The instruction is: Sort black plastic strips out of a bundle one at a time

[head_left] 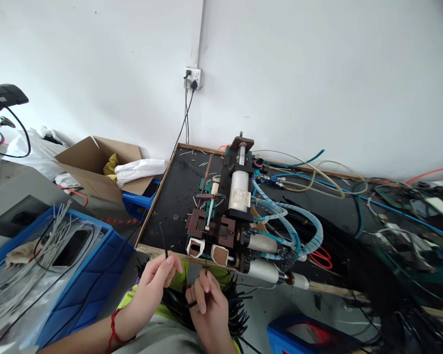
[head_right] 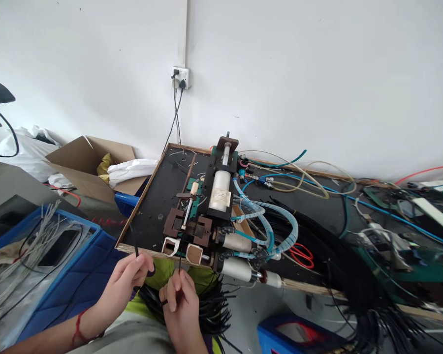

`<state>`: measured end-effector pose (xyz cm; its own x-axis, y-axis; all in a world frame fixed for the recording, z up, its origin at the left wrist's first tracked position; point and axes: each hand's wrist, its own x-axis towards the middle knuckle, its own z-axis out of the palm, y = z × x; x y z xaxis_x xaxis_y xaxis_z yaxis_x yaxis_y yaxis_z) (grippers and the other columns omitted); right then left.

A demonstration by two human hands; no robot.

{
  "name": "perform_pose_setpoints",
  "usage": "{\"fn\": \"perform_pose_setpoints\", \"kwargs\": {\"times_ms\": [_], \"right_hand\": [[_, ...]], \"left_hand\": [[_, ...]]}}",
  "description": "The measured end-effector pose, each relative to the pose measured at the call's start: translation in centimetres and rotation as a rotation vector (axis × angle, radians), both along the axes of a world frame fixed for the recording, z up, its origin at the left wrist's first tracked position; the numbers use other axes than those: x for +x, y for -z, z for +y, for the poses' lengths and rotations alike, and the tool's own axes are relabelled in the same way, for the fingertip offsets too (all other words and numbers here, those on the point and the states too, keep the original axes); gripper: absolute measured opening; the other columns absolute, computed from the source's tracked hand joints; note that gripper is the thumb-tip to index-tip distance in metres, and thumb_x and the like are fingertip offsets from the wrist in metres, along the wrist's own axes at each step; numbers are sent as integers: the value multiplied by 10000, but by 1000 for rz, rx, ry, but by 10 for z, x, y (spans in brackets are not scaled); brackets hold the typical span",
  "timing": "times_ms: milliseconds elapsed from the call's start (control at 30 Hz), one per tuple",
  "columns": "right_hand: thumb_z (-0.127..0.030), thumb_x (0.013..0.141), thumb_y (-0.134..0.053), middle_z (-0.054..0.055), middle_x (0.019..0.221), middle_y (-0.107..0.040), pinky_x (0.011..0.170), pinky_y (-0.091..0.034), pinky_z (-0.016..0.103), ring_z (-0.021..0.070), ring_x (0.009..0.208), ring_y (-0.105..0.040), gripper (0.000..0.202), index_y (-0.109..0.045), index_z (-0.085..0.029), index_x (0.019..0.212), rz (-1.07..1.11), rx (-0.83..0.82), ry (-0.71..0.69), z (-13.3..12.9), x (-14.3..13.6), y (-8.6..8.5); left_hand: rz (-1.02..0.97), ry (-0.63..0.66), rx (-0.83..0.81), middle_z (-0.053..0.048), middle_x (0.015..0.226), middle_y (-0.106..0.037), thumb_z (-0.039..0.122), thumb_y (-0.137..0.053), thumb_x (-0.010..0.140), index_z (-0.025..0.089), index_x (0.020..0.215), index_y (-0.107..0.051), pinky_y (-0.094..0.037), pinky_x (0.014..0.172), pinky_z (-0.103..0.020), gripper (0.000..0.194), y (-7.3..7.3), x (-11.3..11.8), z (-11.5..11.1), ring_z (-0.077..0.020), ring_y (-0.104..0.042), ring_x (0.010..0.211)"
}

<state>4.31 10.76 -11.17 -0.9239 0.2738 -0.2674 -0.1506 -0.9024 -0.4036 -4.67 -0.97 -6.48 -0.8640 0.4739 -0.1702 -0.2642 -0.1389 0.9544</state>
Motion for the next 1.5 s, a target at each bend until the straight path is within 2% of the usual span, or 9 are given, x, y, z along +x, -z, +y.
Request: {"fn": "perform_pose_setpoints", "kwargs": {"times_ms": [233, 433, 633, 800, 1000, 1100, 1267, 1367, 1500], "right_hand": [[-434, 911, -771, -98, 419, -381, 556, -279, 306, 103, 432, -104, 434, -528, -226, 617, -14, 16, -20, 0, 1, 0], [-438, 904, -775, -102, 398, -356, 529, -240, 303, 103, 423, -95, 459, -502, -228, 601, -5, 3, -30, 4, -2, 1], [-441, 908, -771, -105, 390, -343, 529, -252, 292, 101, 426, -98, 451, -518, -226, 603, 4, -11, -42, 4, -2, 4], [-444, 916, -771, -104, 392, -355, 517, -229, 286, 98, 425, -86, 454, -528, -220, 604, 18, -22, -44, 4, -2, 4], [-457, 911, -779, -105, 403, -359, 529, -268, 286, 97, 429, -110, 449, -546, -220, 610, 0, 20, -42, -1, -3, 0], [-522, 899, -765, -111, 414, -338, 529, -288, 285, 90, 420, -131, 478, -517, -231, 612, -60, 148, -26, -4, -4, -2], [-636, 896, -728, -77, 419, -408, 517, -280, 274, 96, 420, -281, 532, -550, -221, 615, -158, 444, 49, -4, -3, -1], [-631, 898, -747, -42, 439, -500, 493, -204, 264, 90, 432, -357, 521, -629, -189, 648, -196, 561, 85, -3, -2, 3], [-655, 934, -689, -38, 445, -530, 471, -175, 262, 86, 418, -340, 517, -680, -179, 733, -234, 684, 94, -1, 3, 6]], "left_hand": [[3, -26, 27, 67, 595, -299, 649, -537, 993, 153, 841, -751, -212, 501, -275, 561, 11, 1, -5, -130, -217, 545], [-32, -28, 79, 78, 586, -308, 618, -646, 968, 151, 811, -731, -185, 466, -244, 500, 8, 2, -4, -94, -222, 503], [-42, -52, 79, 70, 567, -385, 652, -660, 946, 153, 797, -714, -224, 421, -220, 523, 5, 3, -2, -70, -291, 439], [-50, -73, 88, 70, 571, -376, 647, -657, 950, 155, 790, -710, -229, 432, -226, 521, 6, 3, -2, -73, -283, 452], [41, -86, 88, 52, 612, -361, 575, -585, 1025, 134, 981, -801, -218, 488, -256, 493, 11, 4, -9, -107, -274, 542], [63, -71, 84, 60, 611, -330, 562, -589, 1029, 126, 1012, -813, -211, 496, -260, 490, 14, 3, -11, -106, -254, 545], [41, -40, 43, 72, 516, -355, 587, -650, 982, 126, 867, -795, -228, 452, -242, 497, 15, 3, -11, -87, -286, 456], [84, -9, 18, 44, 461, -462, 583, -647, 985, 131, 810, -802, -280, 431, -244, 509, 8, 6, -11, -92, -388, 391], [152, 40, -8, 6, 408, -545, 623, -642, 973, 138, 756, -825, -312, 433, -253, 562, -6, 12, -13, -107, -465, 347]]}}
